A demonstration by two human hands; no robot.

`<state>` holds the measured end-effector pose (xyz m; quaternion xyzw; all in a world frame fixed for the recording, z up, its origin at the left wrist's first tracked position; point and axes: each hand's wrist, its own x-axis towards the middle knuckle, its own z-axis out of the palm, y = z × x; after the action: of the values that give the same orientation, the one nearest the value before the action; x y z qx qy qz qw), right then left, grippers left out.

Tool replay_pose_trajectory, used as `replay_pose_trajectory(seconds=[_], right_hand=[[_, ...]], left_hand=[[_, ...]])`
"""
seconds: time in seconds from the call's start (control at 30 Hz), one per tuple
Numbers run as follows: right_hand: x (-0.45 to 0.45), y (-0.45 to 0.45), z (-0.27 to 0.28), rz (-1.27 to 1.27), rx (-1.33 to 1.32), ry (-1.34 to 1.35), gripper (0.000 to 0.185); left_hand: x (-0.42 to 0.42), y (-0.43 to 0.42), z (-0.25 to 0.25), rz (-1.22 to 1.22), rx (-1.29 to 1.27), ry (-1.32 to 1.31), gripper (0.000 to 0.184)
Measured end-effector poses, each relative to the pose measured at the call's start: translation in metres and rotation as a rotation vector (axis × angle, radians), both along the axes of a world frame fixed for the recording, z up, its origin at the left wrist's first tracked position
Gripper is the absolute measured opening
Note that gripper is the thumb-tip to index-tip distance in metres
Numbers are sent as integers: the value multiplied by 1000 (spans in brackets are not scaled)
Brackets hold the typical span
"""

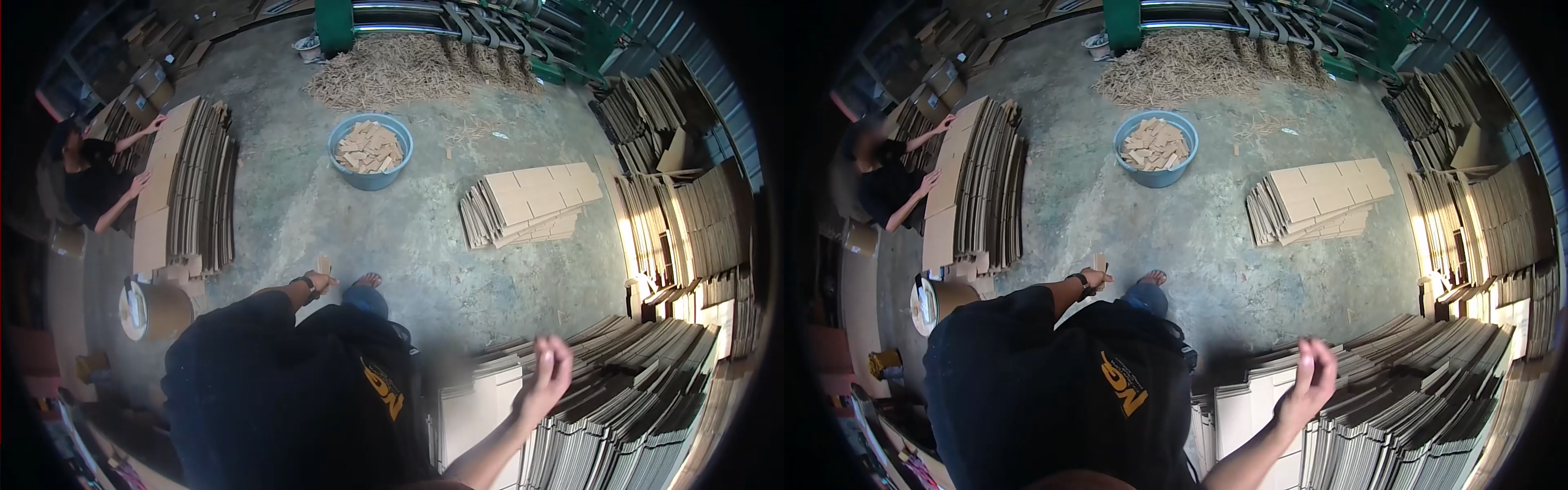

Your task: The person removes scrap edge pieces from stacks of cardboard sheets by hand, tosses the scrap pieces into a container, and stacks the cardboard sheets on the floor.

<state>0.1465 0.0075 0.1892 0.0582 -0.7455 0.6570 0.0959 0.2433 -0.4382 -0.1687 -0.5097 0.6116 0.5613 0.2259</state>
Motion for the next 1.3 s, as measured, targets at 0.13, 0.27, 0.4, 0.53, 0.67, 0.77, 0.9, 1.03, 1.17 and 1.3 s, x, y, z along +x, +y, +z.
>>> replay_pose_trajectory(seconds=[0.13,0.27,0.4,0.53,0.67,0.77,0.9,1.03,1.17,1.3], right_hand=[[-45,-154,131,798,-92,5,32],[-66,-294,167,1299,-249,46,34],[-105,-356,169,1354,-363,41,36],[-141,-385,173,1345,-469,30,39],[-163,-386,172,1296,-564,13,42],[-169,-373,166,1230,-645,-35,45],[-185,-328,135,706,-562,-2,40],[-195,-263,39,244,-744,-350,20],[-158,-202,-68,-81,-801,-592,18],[-87,-153,-133,-361,-863,-748,20]], left_hand=[[-68,-37,-35,-82,-211,52,37],[-146,-71,26,-147,77,309,45],[-215,-97,30,-133,-83,454,40],[-226,-138,22,-165,-32,271,39],[-213,-162,12,-69,-44,144,46],[-208,-160,4,113,77,73,46],[-213,-152,-10,193,118,80,39],[-238,-152,-55,258,310,110,35],[-292,-161,-36,398,396,107,34],[-375,-211,-17,338,449,334,44]])
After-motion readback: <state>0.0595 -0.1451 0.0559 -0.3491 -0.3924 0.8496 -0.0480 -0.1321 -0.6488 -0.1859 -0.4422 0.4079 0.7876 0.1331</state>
